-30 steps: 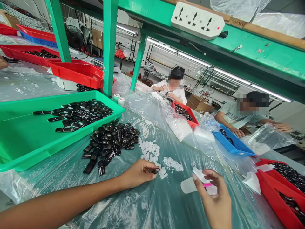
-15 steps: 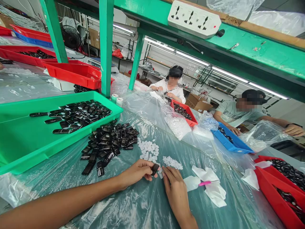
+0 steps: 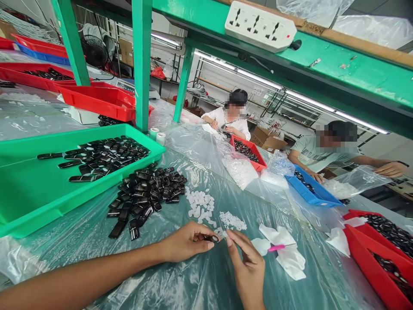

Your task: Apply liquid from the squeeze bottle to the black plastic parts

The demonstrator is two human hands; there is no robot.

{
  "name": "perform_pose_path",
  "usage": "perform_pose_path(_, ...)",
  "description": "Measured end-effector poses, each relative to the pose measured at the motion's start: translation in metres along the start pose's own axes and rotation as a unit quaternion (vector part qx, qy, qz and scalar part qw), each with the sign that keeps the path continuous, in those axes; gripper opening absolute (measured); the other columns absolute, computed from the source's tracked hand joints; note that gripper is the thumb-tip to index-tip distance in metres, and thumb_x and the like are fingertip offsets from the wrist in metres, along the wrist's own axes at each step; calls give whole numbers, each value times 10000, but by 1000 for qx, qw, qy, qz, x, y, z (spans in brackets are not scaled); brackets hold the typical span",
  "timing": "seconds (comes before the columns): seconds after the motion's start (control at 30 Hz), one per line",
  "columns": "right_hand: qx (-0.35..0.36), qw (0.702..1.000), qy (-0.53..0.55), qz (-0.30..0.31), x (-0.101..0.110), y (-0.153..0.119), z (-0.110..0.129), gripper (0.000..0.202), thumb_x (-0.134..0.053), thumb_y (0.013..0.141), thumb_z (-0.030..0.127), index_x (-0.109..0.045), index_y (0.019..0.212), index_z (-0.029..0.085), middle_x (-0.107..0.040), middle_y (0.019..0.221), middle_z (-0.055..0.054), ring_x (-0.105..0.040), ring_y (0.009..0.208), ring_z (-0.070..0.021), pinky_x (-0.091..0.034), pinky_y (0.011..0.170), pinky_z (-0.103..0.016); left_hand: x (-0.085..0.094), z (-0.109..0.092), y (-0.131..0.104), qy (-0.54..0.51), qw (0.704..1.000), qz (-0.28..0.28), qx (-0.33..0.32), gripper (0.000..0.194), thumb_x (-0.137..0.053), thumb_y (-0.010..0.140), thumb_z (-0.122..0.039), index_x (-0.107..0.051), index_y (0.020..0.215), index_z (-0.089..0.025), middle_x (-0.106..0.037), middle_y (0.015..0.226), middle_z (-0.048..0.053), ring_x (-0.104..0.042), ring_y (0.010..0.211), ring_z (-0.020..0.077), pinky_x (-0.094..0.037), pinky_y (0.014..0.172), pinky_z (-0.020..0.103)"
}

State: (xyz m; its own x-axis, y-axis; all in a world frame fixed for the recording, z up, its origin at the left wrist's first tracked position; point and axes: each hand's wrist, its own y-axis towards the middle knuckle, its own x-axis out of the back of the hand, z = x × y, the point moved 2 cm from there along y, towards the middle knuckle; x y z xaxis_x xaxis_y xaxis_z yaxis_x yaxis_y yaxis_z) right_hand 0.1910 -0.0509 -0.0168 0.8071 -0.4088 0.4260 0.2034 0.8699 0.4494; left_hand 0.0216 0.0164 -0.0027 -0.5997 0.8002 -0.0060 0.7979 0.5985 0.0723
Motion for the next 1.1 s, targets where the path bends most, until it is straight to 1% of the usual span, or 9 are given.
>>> perform_pose_path(0.13,8,999,34,17,-3,-3,7,223,-591,811,197,-687,994,282,-677,975,-28,-618,915,-183,-495,786,-290,-1,0,0,17,1000,14,-21,424,-535,798,-506,-672,920,-124,-575,729,25,-460,653,146,-363,584,212)
perform_pose_path(0.27,26,999,37,26,-5,-4,11,248,-586,811,179,-682,1015,282,-682,975,-38,-624,902,-192,-504,767,-303,-1,0,0,12,999,22,-20,411,-514,809,-516,-641,818,-125,-456,648,-7,-368,601,122,-313,557,212)
perform_pose_path(0.43,49,998,25,32,-5,-4,15,243,-583,810,173,-686,1006,274,-685,950,-49,-629,875,-205,-511,756,-336,-2,-1,-2,3,999,35,-17,401,-501,828,-485,-452,603,-157,-242,601,-36,-218,557,104,-192,512,232)
perform_pose_path(0.53,58,998,20,28,-5,-4,15,244,-585,808,172,-686,1006,273,-684,940,-51,-628,865,-211,-512,750,-351,-2,-1,-2,11,999,40,-17,423,-492,829,-491,-378,580,-170,-222,599,-37,-203,553,107,-171,515,242)
perform_pose_path(0.63,60,997,25,35,-5,-4,14,264,-586,809,167,-676,1027,286,-683,940,-47,-622,873,-211,-510,755,-357,-1,0,-2,22,999,32,-17,441,-492,821,-509,-362,567,-173,-214,598,-37,-200,550,107,-174,517,241)
perform_pose_path(0.87,53,997,37,30,-6,-5,17,284,-576,819,169,-662,1059,295,-678,932,-46,-612,874,-216,-513,725,-354,-1,-2,-2,35,999,31,-26,403,-485,835,-494,-543,641,-146,-301,587,-29,-265,548,107,-233,517,223)
perform_pose_path(0.97,52,998,38,0,-3,-6,18,252,-582,813,172,-682,1021,274,-675,903,-50,-610,854,-216,-511,722,-355,-1,-5,-2,52,998,15,-44,351,-510,836,-452,-667,817,-138,-443,638,-7,-380,603,127,-307,560,215)
perform_pose_path(1.03,45,998,33,-23,0,-6,17,234,-591,806,179,-691,998,269,-673,898,-48,-609,854,-214,-509,721,-347,-1,-6,-2,57,997,6,-47,345,-533,829,-429,-680,975,-153,-568,764,28,-482,703,164,-364,620,219)
perform_pose_path(1.1,34,999,20,-37,1,-7,14,221,-593,807,190,-692,987,270,-672,906,-43,-608,868,-211,-505,736,-341,-1,-6,-3,63,997,-1,-44,362,-554,821,-413,-663,1064,-168,-625,888,61,-539,799,196,-399,673,229)
